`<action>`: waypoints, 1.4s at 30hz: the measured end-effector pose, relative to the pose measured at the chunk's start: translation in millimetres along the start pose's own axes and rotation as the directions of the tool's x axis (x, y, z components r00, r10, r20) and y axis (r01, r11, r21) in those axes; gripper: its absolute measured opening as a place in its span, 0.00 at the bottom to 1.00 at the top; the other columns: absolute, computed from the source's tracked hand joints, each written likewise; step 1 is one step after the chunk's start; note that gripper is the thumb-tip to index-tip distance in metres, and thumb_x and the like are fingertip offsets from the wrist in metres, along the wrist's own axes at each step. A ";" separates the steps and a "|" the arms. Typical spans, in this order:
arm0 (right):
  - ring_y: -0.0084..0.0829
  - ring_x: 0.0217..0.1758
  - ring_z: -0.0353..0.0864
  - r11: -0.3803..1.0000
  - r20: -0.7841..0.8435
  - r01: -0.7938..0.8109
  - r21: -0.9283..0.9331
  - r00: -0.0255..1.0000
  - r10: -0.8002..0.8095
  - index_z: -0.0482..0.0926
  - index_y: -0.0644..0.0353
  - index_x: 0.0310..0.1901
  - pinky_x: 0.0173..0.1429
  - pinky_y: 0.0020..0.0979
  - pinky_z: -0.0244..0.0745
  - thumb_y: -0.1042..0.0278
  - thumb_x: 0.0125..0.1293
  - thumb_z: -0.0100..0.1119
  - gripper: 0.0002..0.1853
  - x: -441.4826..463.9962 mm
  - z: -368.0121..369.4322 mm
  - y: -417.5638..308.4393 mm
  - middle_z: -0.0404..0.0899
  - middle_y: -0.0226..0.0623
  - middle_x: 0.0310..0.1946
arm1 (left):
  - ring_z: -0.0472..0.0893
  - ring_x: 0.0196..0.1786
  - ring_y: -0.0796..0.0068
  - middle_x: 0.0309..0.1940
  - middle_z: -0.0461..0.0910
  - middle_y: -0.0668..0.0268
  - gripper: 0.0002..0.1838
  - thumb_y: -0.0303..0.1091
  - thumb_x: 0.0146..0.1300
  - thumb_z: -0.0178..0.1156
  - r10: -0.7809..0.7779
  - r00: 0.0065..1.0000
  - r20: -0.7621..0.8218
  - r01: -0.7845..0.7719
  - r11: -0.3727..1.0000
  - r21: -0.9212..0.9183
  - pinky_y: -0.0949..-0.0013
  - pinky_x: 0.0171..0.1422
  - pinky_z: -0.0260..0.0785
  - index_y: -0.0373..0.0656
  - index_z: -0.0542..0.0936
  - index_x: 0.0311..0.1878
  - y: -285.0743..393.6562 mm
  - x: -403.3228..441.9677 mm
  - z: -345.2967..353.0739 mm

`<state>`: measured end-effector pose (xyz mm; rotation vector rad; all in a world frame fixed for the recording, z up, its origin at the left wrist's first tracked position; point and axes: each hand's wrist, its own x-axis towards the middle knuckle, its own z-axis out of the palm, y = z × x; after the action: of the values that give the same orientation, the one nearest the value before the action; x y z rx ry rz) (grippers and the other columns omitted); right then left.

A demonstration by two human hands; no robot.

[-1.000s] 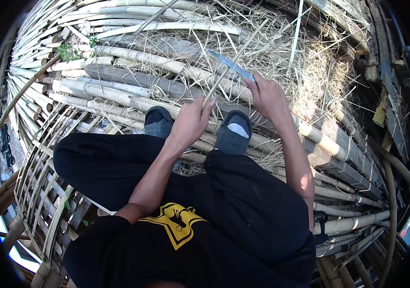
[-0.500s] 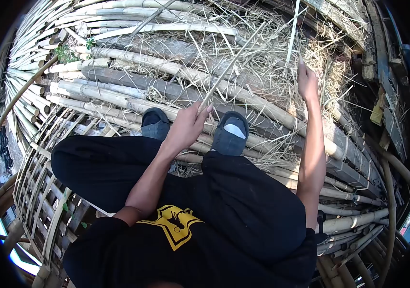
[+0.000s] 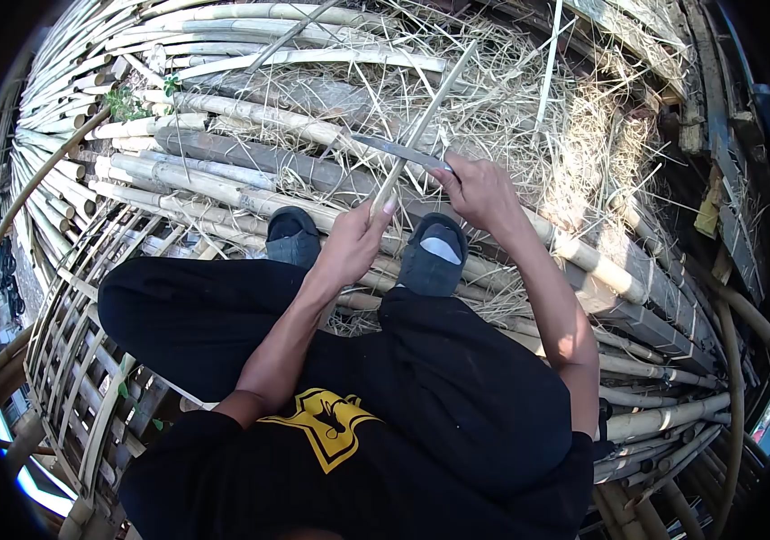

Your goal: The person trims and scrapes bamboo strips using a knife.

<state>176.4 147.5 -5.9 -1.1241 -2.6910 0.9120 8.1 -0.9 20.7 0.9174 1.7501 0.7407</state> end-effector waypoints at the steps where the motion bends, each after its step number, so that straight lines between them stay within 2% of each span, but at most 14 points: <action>1: 0.54 0.24 0.76 0.997 -0.007 0.062 -0.037 0.998 -0.062 0.73 0.60 0.31 0.30 0.48 0.70 0.46 0.72 0.46 0.23 3.2 -0.7 6.3 0.73 0.49 0.16 | 0.75 0.23 0.54 0.18 0.74 0.49 0.27 0.49 0.73 0.48 0.002 1.000 -0.004 -0.002 0.999 0.035 0.53 0.32 0.64 0.28 0.75 0.36 -3.1 -0.5 1.0; 9: 0.48 0.20 0.77 0.956 -0.142 0.198 -0.215 0.962 -0.231 0.72 0.56 0.29 0.25 0.46 0.69 0.40 0.70 0.45 0.25 31.6 8.5 37.8 0.73 0.43 0.14 | 0.70 0.21 0.63 0.17 0.70 0.53 0.30 0.53 0.74 0.45 -0.023 0.999 0.022 0.023 1.000 -0.004 0.56 0.31 0.63 0.29 0.74 0.35 -4.1 10.1 -2.7; 21: 0.51 0.21 0.78 0.954 -0.211 0.208 -0.215 0.944 -0.253 0.73 0.56 0.33 0.26 0.48 0.71 0.40 0.71 0.44 0.25 35.1 9.5 65.5 0.73 0.45 0.14 | 0.65 0.23 0.66 0.18 0.69 0.56 0.29 0.53 0.74 0.45 -0.050 0.997 0.054 0.051 0.998 -0.022 0.59 0.32 0.63 0.32 0.71 0.31 -6.0 4.3 -0.2; 23: 0.52 0.23 0.78 0.954 -0.241 -0.187 -0.236 0.962 0.129 0.75 0.56 0.35 0.28 0.49 0.71 0.40 0.72 0.42 0.25 38.3 -6.9 89.7 0.74 0.46 0.14 | 0.64 0.22 0.68 0.18 0.67 0.59 0.27 0.51 0.75 0.45 -0.113 0.987 0.110 0.122 0.989 -0.083 0.60 0.31 0.62 0.33 0.70 0.30 -15.8 0.2 -2.7; 29: 0.53 0.26 0.80 0.943 -0.285 -0.235 -0.236 0.945 0.164 0.76 0.58 0.36 0.32 0.49 0.72 0.40 0.72 0.42 0.26 22.3 -54.1 101.2 0.76 0.48 0.16 | 0.62 0.24 0.78 0.18 0.65 0.67 0.25 0.50 0.75 0.46 -0.073 0.975 0.208 0.117 0.971 -0.209 0.65 0.30 0.60 0.35 0.70 0.31 0.6 -10.9 1.7; 31: 0.54 0.25 0.78 0.965 -0.333 -0.202 -0.168 0.933 0.138 0.77 0.60 0.35 0.31 0.48 0.71 0.40 0.72 0.42 0.27 21.0 -37.5 89.3 0.76 0.49 0.17 | 0.61 0.24 0.80 0.18 0.63 0.70 0.26 0.51 0.75 0.46 -0.048 0.983 0.178 0.090 0.966 -0.240 0.67 0.29 0.60 0.36 0.70 0.30 -4.3 -8.7 0.4; 33: 0.44 0.21 0.74 0.962 -0.197 -0.259 -0.083 0.951 0.239 0.74 0.60 0.30 0.29 0.41 0.66 0.42 0.73 0.45 0.26 24.2 -15.3 95.9 0.72 0.43 0.15 | 0.61 0.23 0.80 0.17 0.61 0.71 0.27 0.53 0.75 0.46 -0.100 0.977 0.188 0.132 0.977 -0.166 0.67 0.28 0.59 0.37 0.69 0.28 -10.9 -2.0 -6.9; 34: 0.35 0.17 0.68 0.948 -0.102 -0.278 0.155 0.950 0.296 0.71 0.59 0.28 0.25 0.36 0.62 0.40 0.72 0.45 0.27 27.9 -5.6 96.9 0.67 0.35 0.14 | 0.60 0.23 0.80 0.17 0.60 0.72 0.28 0.54 0.74 0.46 -0.081 0.981 0.175 0.109 0.981 -0.162 0.67 0.27 0.58 0.37 0.69 0.27 -11.3 -0.9 -7.6; 35: 0.26 0.14 0.63 0.873 0.005 -0.307 0.378 0.944 0.330 0.68 0.57 0.25 0.21 0.31 0.58 0.39 0.72 0.45 0.28 29.9 -0.6 100.2 0.63 0.27 0.12 | 0.60 0.23 0.80 0.17 0.60 0.72 0.28 0.54 0.74 0.46 -0.078 0.983 0.168 0.105 0.981 -0.162 0.67 0.27 0.58 0.37 0.69 0.27 -11.5 1.8 -7.4; 36: 0.14 0.14 0.54 0.547 0.332 -0.520 0.656 0.850 0.410 0.61 0.52 0.23 0.18 0.23 0.49 0.37 0.72 0.44 0.28 25.5 -16.4 70.6 0.56 0.18 0.15 | 0.60 0.23 0.80 0.17 0.60 0.72 0.28 0.54 0.74 0.46 -0.065 0.983 0.171 0.098 0.977 -0.189 0.67 0.27 0.58 0.37 0.69 0.27 -13.0 1.8 -5.4; 39: 0.12 0.12 0.52 0.507 0.313 -0.473 0.720 0.874 0.372 0.58 0.50 0.24 0.16 0.19 0.45 0.37 0.71 0.46 0.27 21.4 -12.1 49.6 0.55 0.17 0.15 | 0.60 0.23 0.81 0.17 0.60 0.72 0.28 0.53 0.74 0.46 -0.053 0.983 0.175 0.092 0.970 -0.223 0.68 0.27 0.57 0.37 0.68 0.27 -14.5 2.4 -4.5; 40: 0.25 0.14 0.63 0.718 0.166 -0.456 0.526 0.883 0.439 0.70 0.60 0.24 0.21 0.31 0.60 0.36 0.69 0.49 0.31 23.7 -12.1 46.7 0.65 0.28 0.13 | 0.60 0.23 0.80 0.17 0.61 0.71 0.27 0.53 0.74 0.46 -0.063 0.983 0.170 0.097 0.974 -0.204 0.67 0.27 0.57 0.36 0.69 0.28 -11.0 1.2 -6.2; 41: 0.25 0.14 0.63 0.720 0.167 -0.455 0.524 0.884 0.437 0.70 0.60 0.24 0.21 0.31 0.60 0.36 0.69 0.49 0.31 25.3 -14.2 44.5 0.65 0.28 0.13 | 0.61 0.23 0.79 0.17 0.61 0.70 0.27 0.52 0.74 0.46 -0.072 0.984 0.164 0.103 0.977 -0.186 0.66 0.28 0.58 0.36 0.69 0.28 -9.2 0.0 -7.4; 42: 0.30 0.15 0.66 0.865 0.079 -0.399 0.305 0.916 0.394 0.72 0.62 0.22 0.24 0.34 0.63 0.35 0.67 0.51 0.33 27.1 -19.0 41.9 0.67 0.33 0.13 | 0.61 0.23 0.79 0.17 0.61 0.70 0.27 0.52 0.74 0.46 -0.070 0.985 0.160 0.100 0.977 -0.190 0.66 0.28 0.58 0.36 0.69 0.28 -8.9 -0.7 -6.1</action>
<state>188.4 198.2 -17.5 -1.6209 -2.2373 1.3522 0.3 -6.6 15.8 0.7395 1.5411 0.7530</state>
